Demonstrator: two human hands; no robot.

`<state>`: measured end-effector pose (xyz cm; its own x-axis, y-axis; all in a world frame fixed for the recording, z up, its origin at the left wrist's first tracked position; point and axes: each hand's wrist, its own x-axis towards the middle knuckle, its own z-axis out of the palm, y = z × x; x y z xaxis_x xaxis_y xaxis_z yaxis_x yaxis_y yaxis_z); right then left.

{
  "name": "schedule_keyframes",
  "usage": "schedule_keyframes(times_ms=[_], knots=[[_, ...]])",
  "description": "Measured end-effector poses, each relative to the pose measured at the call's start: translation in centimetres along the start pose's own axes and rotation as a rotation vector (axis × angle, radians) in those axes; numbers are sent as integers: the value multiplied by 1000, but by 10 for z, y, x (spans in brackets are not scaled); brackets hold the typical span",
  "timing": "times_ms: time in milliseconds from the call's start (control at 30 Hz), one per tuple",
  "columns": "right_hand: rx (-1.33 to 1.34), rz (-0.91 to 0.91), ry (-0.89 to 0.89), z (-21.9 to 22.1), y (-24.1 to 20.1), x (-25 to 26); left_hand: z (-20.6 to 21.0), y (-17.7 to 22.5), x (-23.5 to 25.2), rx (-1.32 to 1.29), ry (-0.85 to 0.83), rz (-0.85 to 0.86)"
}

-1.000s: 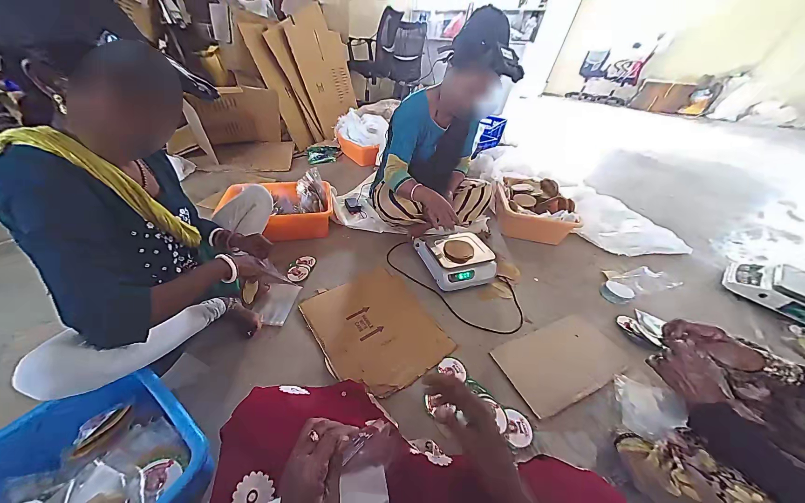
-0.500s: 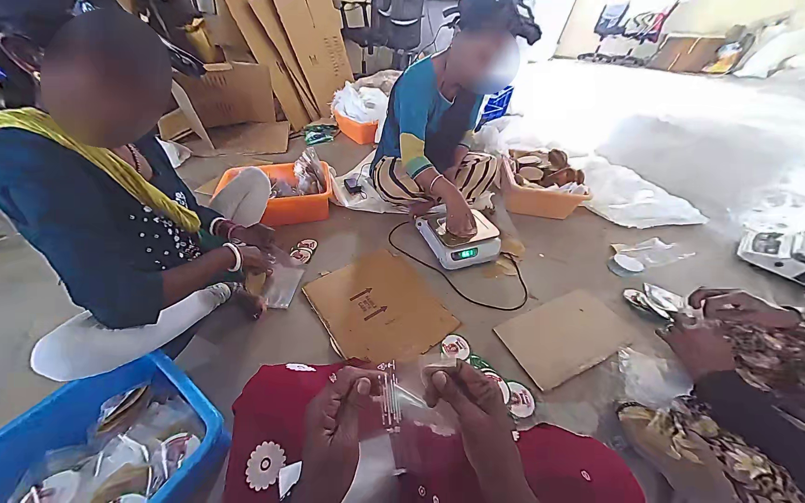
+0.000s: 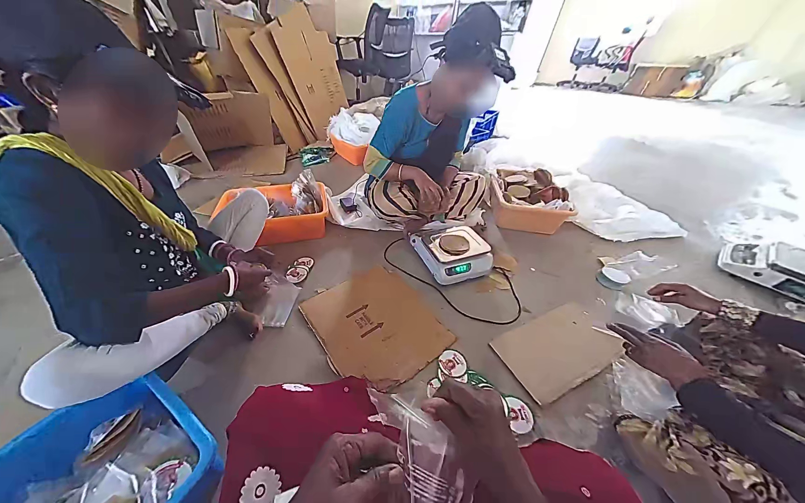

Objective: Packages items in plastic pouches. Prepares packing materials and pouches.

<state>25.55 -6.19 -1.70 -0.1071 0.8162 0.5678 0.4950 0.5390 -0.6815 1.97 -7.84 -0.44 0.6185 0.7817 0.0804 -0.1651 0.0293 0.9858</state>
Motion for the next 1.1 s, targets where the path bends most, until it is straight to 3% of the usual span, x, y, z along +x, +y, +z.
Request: schedule_keyframes(times_ms=[233, 567, 667, 767, 867, 967, 1033, 1100], knots=[[-221, -35, -5, 2, 4, 0, 3, -3, 2, -253, 54, -156], [-189, -20, 14, 8, 11, 2, 12, -23, 5, -398, 118, -94], [-176, 4, 63, 7, 15, 3, 13, -20, 7, -407, 228, -87], [-109, 29, 124, 3, 10, 0, 6, -16, 13, -247, 403, 0], [-50, 66, 66, 11, -9, -11, 9, -26, 21, 257, 530, 206], [-48, 113, 54, 33, -10, -21, 28, -40, 28, 651, 539, 302], [-46, 186, 44, 38, -3, -25, 38, -52, 34, 748, 544, 276], [-31, 257, 25, 35, 0, -30, 39, -62, 36, 603, 525, 228]])
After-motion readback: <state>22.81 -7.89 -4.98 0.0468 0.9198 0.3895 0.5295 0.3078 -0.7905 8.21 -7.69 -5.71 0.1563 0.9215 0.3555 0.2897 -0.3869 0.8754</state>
